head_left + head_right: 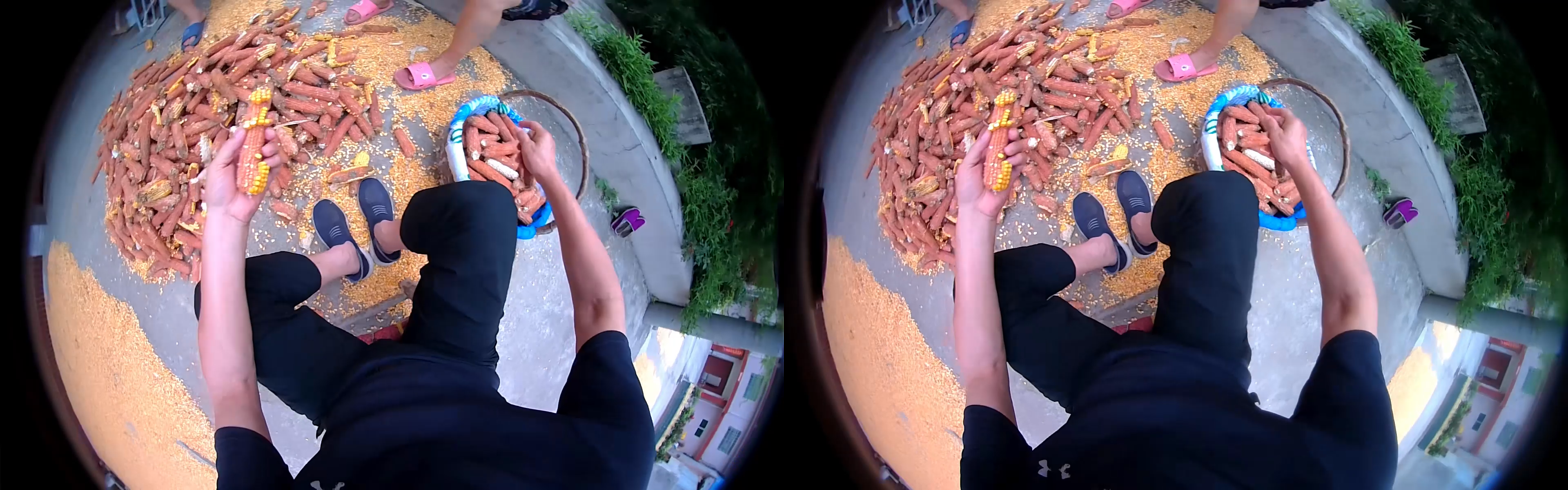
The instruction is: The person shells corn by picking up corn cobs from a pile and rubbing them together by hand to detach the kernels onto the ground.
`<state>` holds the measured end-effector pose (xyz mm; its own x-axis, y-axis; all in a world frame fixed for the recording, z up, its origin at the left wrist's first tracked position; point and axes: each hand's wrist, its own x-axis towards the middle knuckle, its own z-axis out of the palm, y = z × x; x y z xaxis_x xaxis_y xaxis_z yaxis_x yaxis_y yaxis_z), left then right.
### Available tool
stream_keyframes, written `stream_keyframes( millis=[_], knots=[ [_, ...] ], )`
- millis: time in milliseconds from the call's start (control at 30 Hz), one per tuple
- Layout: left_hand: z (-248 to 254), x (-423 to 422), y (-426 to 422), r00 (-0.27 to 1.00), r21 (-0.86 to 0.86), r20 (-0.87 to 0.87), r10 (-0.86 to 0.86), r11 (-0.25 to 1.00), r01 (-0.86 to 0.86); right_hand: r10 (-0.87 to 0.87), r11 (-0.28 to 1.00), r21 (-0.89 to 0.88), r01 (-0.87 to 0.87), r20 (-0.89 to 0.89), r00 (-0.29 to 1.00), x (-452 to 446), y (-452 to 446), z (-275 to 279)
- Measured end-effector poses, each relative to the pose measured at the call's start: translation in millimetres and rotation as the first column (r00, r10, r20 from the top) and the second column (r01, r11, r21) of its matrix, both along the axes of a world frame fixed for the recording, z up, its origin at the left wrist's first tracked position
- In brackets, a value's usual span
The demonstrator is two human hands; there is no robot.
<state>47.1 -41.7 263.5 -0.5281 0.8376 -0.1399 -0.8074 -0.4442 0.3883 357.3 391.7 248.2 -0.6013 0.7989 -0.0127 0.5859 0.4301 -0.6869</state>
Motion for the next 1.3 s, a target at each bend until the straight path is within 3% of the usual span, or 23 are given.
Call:
stream_keyframes(
  millis=[33,67,133,167,200,267,333,400,467,533,700,733,800,867,900,1000,1167,1267,1300],
  knots=[
    [12,11,4,1.000,-0.052,-0.007,0.005,0.999,-0.006,-0.008,1.000,0.007,0.007,0.030,1.000,-8,-3,9],
    [14,15,6,0.995,-0.084,-0.098,0.011,0.996,-0.020,0.016,1.000,0.014,-0.015,-0.067,0.998,-15,14,-7],
    [9,19,10,0.995,-0.086,-0.091,-0.032,0.996,0.024,-0.166,0.930,-0.362,0.062,-0.265,0.950,-45,-6,17],
    [10,21,9,0.997,-0.074,-0.069,-0.044,0.997,0.039,-0.234,0.836,-0.549,-0.016,-0.382,0.894,-60,-9,30],
    [10,23,11,0.997,-0.051,-0.043,-0.071,0.996,0.069,-0.265,0.765,-0.640,-0.070,-0.413,0.872,-73,4,36],
    [4,22,12,0.996,-0.032,-0.028,-0.080,0.996,0.079,-0.391,0.545,-0.767,-0.340,-0.591,0.706,-107,-1,69],
    [2,20,12,0.995,-0.001,-0.054,-0.088,0.996,0.088,-0.422,0.498,-0.731,-0.466,-0.674,0.607,-141,-42,99],
    [8,20,12,0.994,0.006,-0.075,-0.078,0.997,0.079,-0.311,0.433,-0.759,-0.486,-0.631,0.710,-170,-82,85],
    [9,21,11,0.994,-0.004,-0.086,-0.063,0.998,0.063,-0.019,0.358,-0.804,-0.474,-0.514,0.857,-184,-132,52],
    [13,23,9,0.993,-0.072,-0.104,-0.058,0.996,0.051,0.216,0.453,-0.796,-0.402,-0.339,0.916,-191,-174,63],
    [14,36,5,0.975,-0.175,-0.200,-0.092,0.983,0.057,-0.058,0.273,-0.778,-0.566,-0.601,0.797,-222,-172,101],
    [12,34,8,0.966,-0.164,-0.238,-0.105,0.984,0.067,0.073,0.300,-0.809,-0.506,-0.509,0.857,-218,-193,71],
    [17,36,10,0.944,-0.172,-0.324,-0.064,0.985,0.008,0.189,0.360,-0.835,-0.416,-0.371,0.909,-211,-228,68],
    [20,39,15,0.882,-0.246,-0.470,-0.024,0.964,-0.104,0.151,0.421,-0.776,-0.469,-0.449,0.880,-215,-239,71],
    [21,43,17,0.887,-0.230,-0.461,0.020,0.963,-0.141,0.136,0.449,-0.744,-0.496,-0.491,0.860,-217,-243,71],
    [14,48,23,0.834,-0.307,-0.551,0.016,0.926,-0.220,0.047,0.425,-0.752,-0.505,-0.538,0.841,-224,-240,65],
    [13,45,18,0.884,-0.404,-0.463,0.064,0.872,-0.275,0.119,0.514,-0.710,-0.481,-0.496,0.860,-219,-250,68],
    [12,42,15,0.864,-0.406,-0.504,0.019,0.878,-0.256,0.159,0.550,-0.663,-0.509,-0.515,0.842,-220,-252,67],
    [10,43,18,0.816,-0.407,-0.578,0.034,0.854,-0.324,0.160,0.544,-0.659,-0.520,-0.526,0.835,-219,-255,69]
  ],
)
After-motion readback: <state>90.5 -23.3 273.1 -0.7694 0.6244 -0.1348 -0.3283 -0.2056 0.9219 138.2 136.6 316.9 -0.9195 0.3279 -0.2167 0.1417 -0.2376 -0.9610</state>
